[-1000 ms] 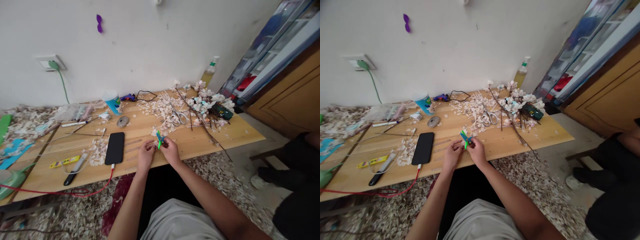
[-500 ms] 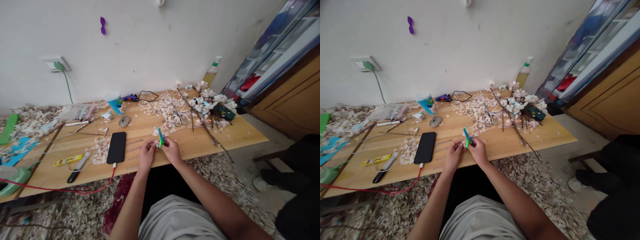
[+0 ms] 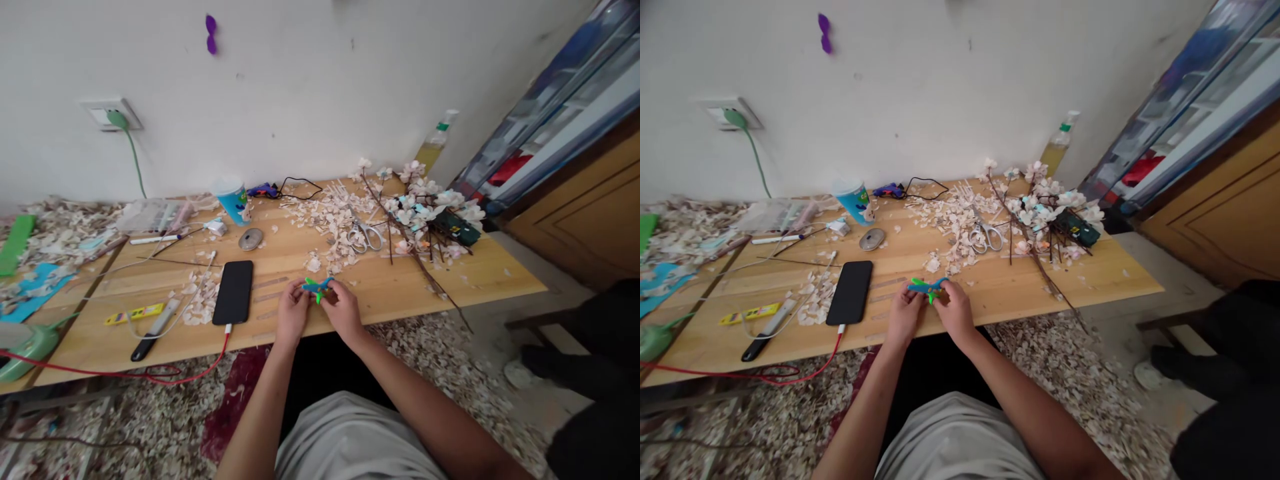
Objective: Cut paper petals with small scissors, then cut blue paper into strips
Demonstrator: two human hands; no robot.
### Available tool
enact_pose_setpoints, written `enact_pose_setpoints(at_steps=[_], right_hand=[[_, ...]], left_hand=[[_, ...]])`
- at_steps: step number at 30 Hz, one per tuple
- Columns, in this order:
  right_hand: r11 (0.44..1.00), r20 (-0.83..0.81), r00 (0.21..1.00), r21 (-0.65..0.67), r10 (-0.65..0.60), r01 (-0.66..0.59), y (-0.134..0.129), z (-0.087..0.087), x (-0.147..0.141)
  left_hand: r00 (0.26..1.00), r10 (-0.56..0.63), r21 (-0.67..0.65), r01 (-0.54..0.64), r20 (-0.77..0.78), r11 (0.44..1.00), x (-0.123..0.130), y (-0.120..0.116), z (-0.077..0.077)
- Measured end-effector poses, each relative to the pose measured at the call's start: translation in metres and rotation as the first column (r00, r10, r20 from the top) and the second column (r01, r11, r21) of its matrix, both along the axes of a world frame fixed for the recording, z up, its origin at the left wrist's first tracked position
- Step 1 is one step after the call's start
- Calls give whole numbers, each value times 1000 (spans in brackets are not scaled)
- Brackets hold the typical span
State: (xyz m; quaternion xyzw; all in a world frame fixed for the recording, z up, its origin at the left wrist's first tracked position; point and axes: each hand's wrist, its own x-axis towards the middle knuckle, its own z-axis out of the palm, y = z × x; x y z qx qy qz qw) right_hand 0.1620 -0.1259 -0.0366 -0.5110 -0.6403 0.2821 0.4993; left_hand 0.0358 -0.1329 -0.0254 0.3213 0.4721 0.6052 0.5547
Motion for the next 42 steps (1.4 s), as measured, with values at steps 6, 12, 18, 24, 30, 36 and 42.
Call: enact_pose_setpoints(at_steps=[6, 12, 18, 24, 30, 36, 42], right_hand=[[989, -71, 997, -150, -12, 1, 4, -4, 4], [988, -139, 990, -147, 32, -52, 6, -5, 3], [987, -152, 987, -142, 57, -79, 3, -4, 3], [975, -162, 971, -108, 176, -195, 2, -1, 1], [986, -143, 986, -130, 85, -104, 3, -1, 3], [993, -46, 994, -72, 95, -98, -1, -2, 2], [999, -5, 1000, -51, -8, 8, -1, -4, -4]], left_hand=[[998, -32, 12, 32, 49, 999, -1, 1, 0], [990, -52, -56, 59, 128, 997, -3, 1, 7], [968, -44, -98, 70, 248, 993, -8, 1, 11], [969, 36, -124, -6, 243, 992, -5, 1, 8], [992, 83, -39, -80, 94, 996, -1, 1, -2], [997, 55, 26, -54, -48, 998, -2, -4, -4], [992, 73, 34, -69, -103, 997, -1, -2, 0]])
